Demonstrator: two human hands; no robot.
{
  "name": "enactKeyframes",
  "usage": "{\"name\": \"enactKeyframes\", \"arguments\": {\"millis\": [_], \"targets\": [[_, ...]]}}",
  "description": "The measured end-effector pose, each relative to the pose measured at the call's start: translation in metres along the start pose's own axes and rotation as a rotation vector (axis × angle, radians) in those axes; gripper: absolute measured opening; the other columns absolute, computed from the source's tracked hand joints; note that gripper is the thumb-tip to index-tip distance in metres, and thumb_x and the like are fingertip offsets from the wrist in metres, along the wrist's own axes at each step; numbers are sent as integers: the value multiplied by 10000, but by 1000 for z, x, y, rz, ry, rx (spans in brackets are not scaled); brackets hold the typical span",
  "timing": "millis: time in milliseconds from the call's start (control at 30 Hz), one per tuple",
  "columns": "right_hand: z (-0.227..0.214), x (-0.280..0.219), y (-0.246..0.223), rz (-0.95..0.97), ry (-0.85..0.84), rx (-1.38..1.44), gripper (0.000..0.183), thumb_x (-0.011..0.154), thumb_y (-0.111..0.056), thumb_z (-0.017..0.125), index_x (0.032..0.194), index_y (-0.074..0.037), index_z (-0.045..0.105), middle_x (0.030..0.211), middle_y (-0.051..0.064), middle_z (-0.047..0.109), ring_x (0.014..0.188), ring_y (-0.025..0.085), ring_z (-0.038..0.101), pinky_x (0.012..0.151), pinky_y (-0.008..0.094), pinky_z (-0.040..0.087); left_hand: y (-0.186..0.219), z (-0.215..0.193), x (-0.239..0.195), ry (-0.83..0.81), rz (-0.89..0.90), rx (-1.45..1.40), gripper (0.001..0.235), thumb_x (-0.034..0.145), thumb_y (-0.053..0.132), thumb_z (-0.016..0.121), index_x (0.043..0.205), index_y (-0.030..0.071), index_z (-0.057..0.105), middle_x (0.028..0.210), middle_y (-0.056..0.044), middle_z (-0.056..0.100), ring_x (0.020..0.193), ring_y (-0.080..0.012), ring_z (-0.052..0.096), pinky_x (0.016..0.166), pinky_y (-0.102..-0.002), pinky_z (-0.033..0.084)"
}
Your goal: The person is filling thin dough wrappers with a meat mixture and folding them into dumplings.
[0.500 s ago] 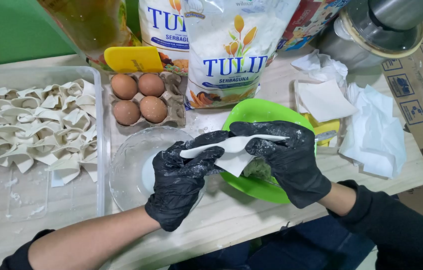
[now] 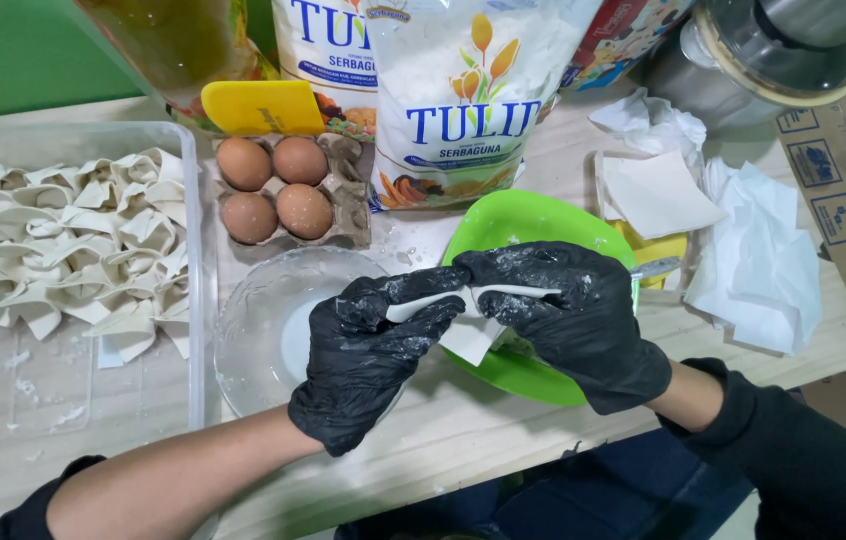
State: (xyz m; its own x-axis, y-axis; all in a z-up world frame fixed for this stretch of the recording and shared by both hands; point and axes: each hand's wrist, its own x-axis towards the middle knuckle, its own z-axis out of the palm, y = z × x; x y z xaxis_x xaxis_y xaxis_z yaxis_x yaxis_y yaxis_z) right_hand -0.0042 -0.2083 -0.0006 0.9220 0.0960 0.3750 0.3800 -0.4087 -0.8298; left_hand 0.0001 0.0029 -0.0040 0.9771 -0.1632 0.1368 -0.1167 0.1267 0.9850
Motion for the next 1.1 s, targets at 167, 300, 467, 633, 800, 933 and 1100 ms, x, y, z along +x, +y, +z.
{"name": "enactKeyframes", "arguments": {"millis": [167,300,467,633,800,933,1100], "targets": [[-3,-4,7,-69,-41,-105,278,824,-35,846,1088,-47,760,1133,114,770,1042,215,768,991,336,644,-12,-1,1,33,1,117,262,811,27,832,1065,87,803,1052,-74,815,941,-155,777,871,-256,620],[-2,-13,18,-49,-62,-83,298,784,-11,872,1056,-9,751,1127,129,764,1036,216,763,993,324,653,-13,-1,0,-24,-19,47,253,813,30,832,1060,68,792,1067,-85,812,974,-153,776,922,-270,626],[-3,-11,25,-90,-101,-190,342,756,-131,922,1053,-65,765,1089,98,777,1006,222,771,987,351,633,-17,2,1,-14,-52,98,254,805,57,849,1054,84,803,1039,-70,816,925,-139,771,860,-252,624],[-4,-5,18,240,-97,-125,400,654,-205,957,1002,-115,783,1006,45,809,920,161,789,899,293,648,-15,5,2,-42,-79,-5,266,809,12,832,1068,56,790,1081,-84,805,1001,-164,775,948,-280,636],[3,17,-27,424,85,-46,227,692,-81,915,897,-97,820,924,56,826,849,124,782,823,267,659,-42,1,-19,-26,-3,108,276,968,22,640,1225,65,731,1212,-92,758,1141,-216,730,1070,-333,552],[5,-2,-4,275,23,-134,269,669,-154,956,894,-108,817,931,40,819,852,105,776,841,252,654,-71,7,-30,-56,-33,-396,531,927,-163,480,1424,17,532,1453,-173,602,1379,-279,581,1243,-391,420],[-1,-18,24,-97,-155,-51,306,748,-47,900,1013,-18,750,1049,101,783,941,188,779,938,317,667,-42,7,-14,-165,49,55,477,885,-170,506,1289,26,667,1382,-128,674,1306,-228,640,1193,-328,443]]}}
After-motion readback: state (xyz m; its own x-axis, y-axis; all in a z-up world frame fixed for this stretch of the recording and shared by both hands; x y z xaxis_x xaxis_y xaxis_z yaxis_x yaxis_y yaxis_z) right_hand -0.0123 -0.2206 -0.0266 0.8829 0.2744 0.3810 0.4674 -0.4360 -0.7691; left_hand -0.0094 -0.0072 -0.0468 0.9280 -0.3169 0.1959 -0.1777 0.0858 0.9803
